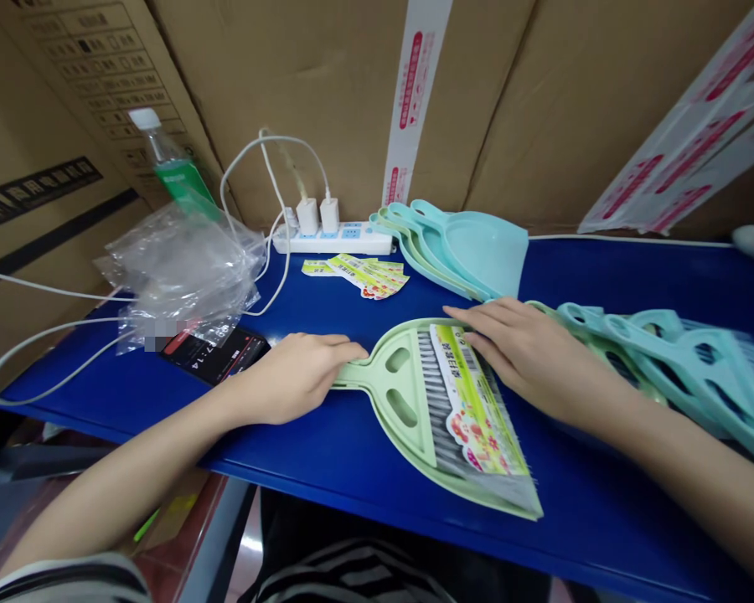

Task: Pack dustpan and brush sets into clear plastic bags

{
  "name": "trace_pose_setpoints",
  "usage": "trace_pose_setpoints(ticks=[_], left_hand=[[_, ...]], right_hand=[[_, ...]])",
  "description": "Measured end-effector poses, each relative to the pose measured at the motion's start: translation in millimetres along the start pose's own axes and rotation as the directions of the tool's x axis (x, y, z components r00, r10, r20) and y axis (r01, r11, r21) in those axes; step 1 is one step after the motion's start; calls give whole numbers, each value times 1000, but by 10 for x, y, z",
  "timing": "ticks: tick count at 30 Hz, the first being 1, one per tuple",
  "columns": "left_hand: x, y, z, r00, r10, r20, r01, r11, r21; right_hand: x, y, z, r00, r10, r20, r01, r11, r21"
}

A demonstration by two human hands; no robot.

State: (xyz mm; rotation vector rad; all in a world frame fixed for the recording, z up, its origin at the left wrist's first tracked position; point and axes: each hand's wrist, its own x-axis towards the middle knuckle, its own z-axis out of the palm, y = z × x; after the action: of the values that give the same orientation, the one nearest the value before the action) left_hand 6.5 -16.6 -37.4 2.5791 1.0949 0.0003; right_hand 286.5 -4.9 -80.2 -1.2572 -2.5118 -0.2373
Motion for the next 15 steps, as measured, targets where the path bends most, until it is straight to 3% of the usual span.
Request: trace_pose_setpoints(ticks=[6, 15], left_hand=[[-5, 6, 60, 997, 63, -55, -65, 997, -34], [-27, -5, 27, 997, 39, -74, -35, 997, 63]], right_hand=[[31, -4, 35, 999, 39, -7, -38, 996, 83], [72, -14, 85, 999, 35, -42, -30, 992, 120]])
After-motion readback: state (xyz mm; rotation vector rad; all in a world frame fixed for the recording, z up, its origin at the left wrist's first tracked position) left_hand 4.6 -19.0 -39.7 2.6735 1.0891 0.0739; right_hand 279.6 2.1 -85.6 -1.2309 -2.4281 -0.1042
